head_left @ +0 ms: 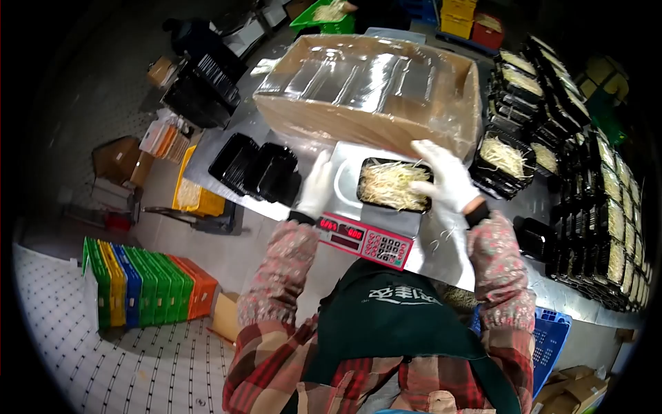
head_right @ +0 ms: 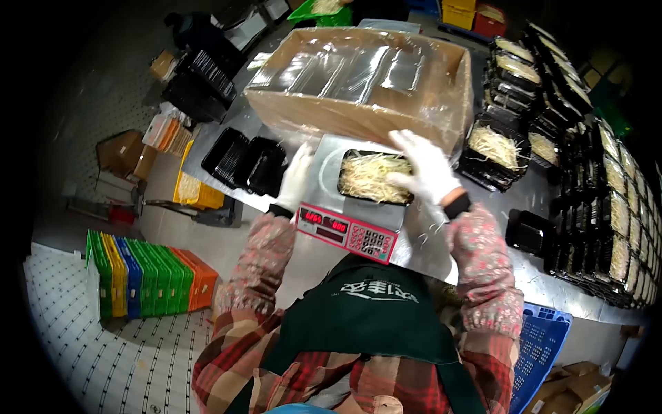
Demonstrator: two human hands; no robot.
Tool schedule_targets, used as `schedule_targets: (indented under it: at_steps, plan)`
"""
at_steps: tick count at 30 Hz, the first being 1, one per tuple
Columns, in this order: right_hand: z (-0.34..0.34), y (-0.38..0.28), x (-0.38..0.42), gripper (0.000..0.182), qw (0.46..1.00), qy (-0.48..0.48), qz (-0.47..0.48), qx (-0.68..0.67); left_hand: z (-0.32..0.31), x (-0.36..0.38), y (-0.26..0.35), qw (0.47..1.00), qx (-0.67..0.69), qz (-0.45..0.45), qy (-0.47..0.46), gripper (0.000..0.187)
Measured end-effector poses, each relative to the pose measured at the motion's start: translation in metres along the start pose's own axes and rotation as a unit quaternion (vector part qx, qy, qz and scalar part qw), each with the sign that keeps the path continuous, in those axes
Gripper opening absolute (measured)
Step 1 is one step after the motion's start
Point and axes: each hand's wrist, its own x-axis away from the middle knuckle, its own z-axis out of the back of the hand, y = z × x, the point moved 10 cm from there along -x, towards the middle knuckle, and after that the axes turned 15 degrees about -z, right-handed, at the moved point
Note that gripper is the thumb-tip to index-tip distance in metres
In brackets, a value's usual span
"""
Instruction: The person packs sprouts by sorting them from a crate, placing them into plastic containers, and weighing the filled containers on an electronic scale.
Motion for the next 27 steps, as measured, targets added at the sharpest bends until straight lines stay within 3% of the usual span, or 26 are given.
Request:
schedule_targets:
  at_steps: [2, 3, 4, 5, 7, 8, 9, 12, 16, 17, 19, 20, 21, 22, 23, 25, 27]
  plan:
    - [-0.057, -0.03, 0.0, 0.085, 0.996, -0.06, -0.002, 0.06, -0.042, -0.007, 0.003, 0.974, 0.206, 0.073, 0.058, 0.04]
    - [-0.081, -0.033, -0.002, 0.09, 0.99, -0.086, 0.001, 0.114, -0.058, -0.023, 0.026, 0.99, 0.132, 0.043, -0.026, 0.041]
    - [-0.09, -0.033, -0.004, 0.085, 0.992, -0.093, 0.015, 0.089, -0.073, -0.039, 0.05, 0.993, 0.058, 0.002, -0.103, 0.041]
    - [-0.099, -0.022, -0.003, 0.072, 0.988, -0.111, -0.004, 0.109, -0.081, -0.036, 0.075, 0.979, -0.113, -0.086, -0.145, 0.042]
    - [-0.092, -0.01, -0.001, 0.052, 0.983, -0.179, -0.025, 0.007, -0.085, -0.026, 0.1, 0.974, -0.146, -0.128, -0.119, 0.043]
    - [-0.078, -0.005, 0.004, 0.041, 0.992, -0.121, -0.018, 0.002, -0.091, -0.023, 0.095, 0.972, -0.147, -0.121, -0.139, 0.043]
    - [-0.073, 0.01, 0.008, 0.032, 0.989, -0.129, -0.061, -0.045, -0.097, -0.022, 0.11, 0.935, -0.223, -0.23, -0.153, 0.042]
    - [-0.058, 0.042, 0.013, 0.011, 0.992, -0.035, -0.067, -0.097, -0.103, -0.022, 0.101, 0.944, -0.226, -0.174, -0.167, 0.041]
    - [-0.046, 0.054, 0.014, 0.019, 0.979, -0.078, -0.136, -0.129, -0.107, -0.018, 0.11, 0.91, -0.267, -0.262, -0.178, 0.032]
    - [-0.031, 0.052, 0.012, 0.016, 0.984, -0.047, -0.089, -0.148, -0.111, -0.017, 0.104, 0.909, -0.263, -0.251, -0.205, 0.035]
    - [-0.004, 0.075, 0.011, 0.014, 0.935, -0.069, -0.221, -0.268, -0.102, -0.018, 0.094, 0.947, -0.183, -0.219, -0.149, 0.039]
    - [0.026, 0.073, 0.008, 0.013, 0.961, -0.011, -0.164, -0.222, -0.091, -0.021, 0.092, 0.974, -0.103, -0.16, -0.124, 0.042]
    - [0.045, 0.09, 0.007, 0.012, 0.964, 0.029, -0.172, -0.202, -0.081, -0.023, 0.087, 0.99, -0.022, -0.099, -0.098, 0.045]
    - [0.073, 0.094, 0.008, 0.013, 0.968, 0.065, -0.162, -0.179, -0.068, -0.023, 0.089, 0.984, -0.094, -0.128, -0.078, 0.051]
    - [0.103, 0.092, 0.009, 0.015, 0.963, 0.094, -0.148, -0.206, -0.065, -0.021, 0.073, 0.987, -0.099, -0.093, -0.089, 0.055]
    - [0.141, 0.126, 0.017, 0.01, 0.929, 0.189, -0.16, -0.275, -0.05, -0.02, 0.056, 0.995, -0.039, -0.001, -0.087, 0.059]
    - [0.153, 0.168, 0.022, 0.012, 0.9, 0.224, -0.167, -0.335, -0.037, -0.02, 0.054, 0.994, 0.026, 0.042, -0.098, 0.065]
